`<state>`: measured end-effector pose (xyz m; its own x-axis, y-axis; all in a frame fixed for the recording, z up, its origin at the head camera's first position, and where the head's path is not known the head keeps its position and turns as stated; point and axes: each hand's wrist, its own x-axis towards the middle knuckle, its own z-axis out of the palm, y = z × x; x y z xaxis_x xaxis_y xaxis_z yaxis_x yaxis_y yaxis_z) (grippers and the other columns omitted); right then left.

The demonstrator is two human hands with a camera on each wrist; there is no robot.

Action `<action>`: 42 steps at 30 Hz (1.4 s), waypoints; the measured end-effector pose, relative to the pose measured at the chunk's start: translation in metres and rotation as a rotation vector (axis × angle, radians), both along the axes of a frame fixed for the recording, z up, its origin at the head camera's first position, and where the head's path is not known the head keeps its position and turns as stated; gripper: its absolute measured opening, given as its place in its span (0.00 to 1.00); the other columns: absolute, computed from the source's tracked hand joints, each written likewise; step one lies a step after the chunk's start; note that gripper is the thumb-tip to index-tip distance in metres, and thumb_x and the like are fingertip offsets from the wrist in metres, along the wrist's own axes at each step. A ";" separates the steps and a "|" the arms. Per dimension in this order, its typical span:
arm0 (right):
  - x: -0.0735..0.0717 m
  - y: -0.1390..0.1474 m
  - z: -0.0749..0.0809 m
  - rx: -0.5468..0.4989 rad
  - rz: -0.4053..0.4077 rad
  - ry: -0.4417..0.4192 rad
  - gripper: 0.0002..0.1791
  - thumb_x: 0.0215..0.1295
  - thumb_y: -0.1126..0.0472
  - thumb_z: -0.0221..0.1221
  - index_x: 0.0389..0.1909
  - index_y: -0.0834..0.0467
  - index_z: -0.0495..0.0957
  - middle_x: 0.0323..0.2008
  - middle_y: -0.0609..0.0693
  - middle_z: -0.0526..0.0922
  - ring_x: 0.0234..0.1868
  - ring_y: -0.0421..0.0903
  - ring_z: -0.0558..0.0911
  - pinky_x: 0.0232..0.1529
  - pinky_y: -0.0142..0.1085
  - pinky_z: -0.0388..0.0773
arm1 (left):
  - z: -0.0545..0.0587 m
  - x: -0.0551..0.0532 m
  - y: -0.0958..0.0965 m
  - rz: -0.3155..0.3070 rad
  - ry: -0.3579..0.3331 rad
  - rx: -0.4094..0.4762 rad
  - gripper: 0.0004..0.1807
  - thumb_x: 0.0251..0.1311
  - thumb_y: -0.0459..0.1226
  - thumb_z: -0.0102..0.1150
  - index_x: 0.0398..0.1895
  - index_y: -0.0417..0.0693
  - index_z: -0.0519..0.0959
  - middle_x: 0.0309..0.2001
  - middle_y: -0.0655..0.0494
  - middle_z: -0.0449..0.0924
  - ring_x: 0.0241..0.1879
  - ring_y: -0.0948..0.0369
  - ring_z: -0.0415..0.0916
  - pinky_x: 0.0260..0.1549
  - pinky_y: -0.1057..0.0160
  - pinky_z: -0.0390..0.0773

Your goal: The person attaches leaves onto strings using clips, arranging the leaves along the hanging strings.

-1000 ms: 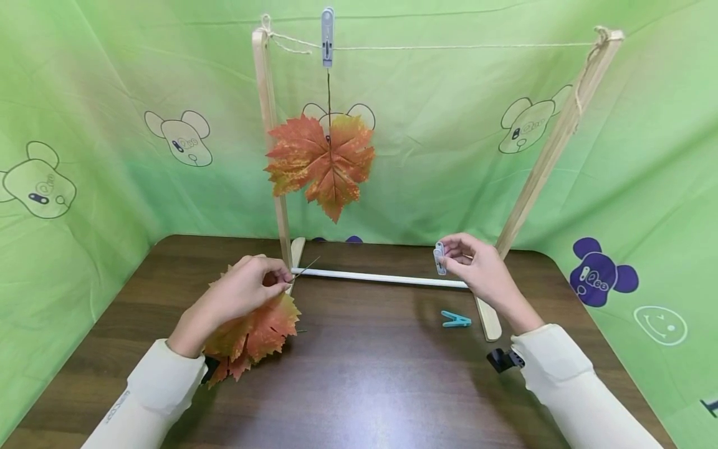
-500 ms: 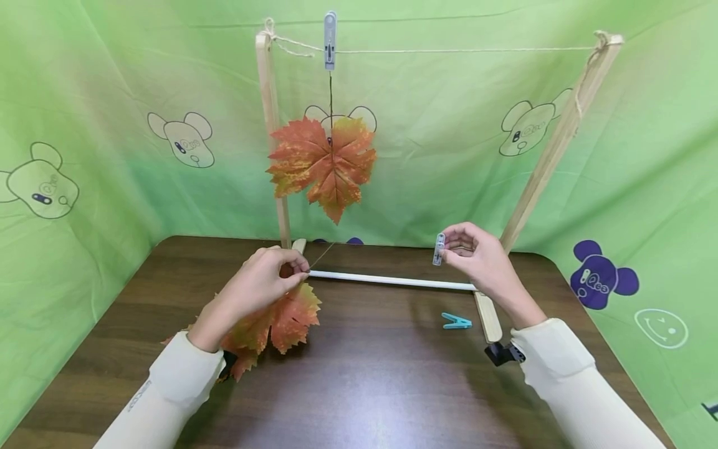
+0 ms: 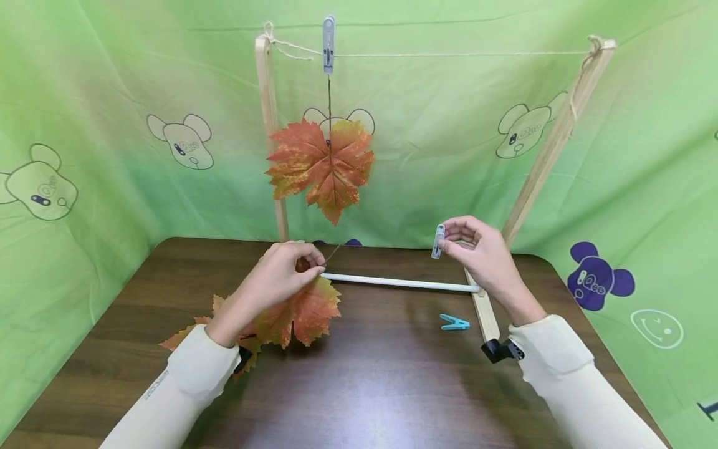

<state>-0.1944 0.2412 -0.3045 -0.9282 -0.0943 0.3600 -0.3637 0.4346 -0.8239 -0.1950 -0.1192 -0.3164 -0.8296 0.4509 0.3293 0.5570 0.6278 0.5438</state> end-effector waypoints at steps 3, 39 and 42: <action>0.000 -0.002 0.002 -0.007 -0.001 0.009 0.17 0.68 0.68 0.66 0.55 0.71 0.79 0.38 0.34 0.84 0.43 0.31 0.83 0.48 0.19 0.80 | 0.002 0.000 0.007 -0.008 -0.014 0.021 0.02 0.67 0.34 0.66 0.37 0.48 0.87 0.32 0.59 0.86 0.31 0.65 0.78 0.36 0.64 0.78; 0.000 -0.032 0.057 -0.061 0.050 0.169 0.16 0.73 0.69 0.61 0.58 0.70 0.78 0.41 0.38 0.84 0.46 0.34 0.82 0.51 0.22 0.80 | 0.031 -0.009 0.058 0.033 -0.049 0.330 0.02 0.68 0.35 0.68 0.39 0.47 0.87 0.33 0.55 0.87 0.32 0.61 0.80 0.37 0.64 0.81; -0.001 -0.033 0.063 -0.059 0.054 0.190 0.16 0.73 0.70 0.61 0.58 0.71 0.77 0.41 0.39 0.83 0.46 0.35 0.82 0.50 0.22 0.80 | 0.035 -0.011 0.062 0.033 -0.044 0.344 0.02 0.68 0.35 0.68 0.39 0.47 0.87 0.34 0.55 0.87 0.33 0.61 0.79 0.37 0.64 0.80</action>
<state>-0.1950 0.2084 -0.2410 -0.8372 -0.1158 0.5345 -0.5365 0.3637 -0.7615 -0.2056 -0.0575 -0.2812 -0.8587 0.2925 0.4207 0.5107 0.4203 0.7500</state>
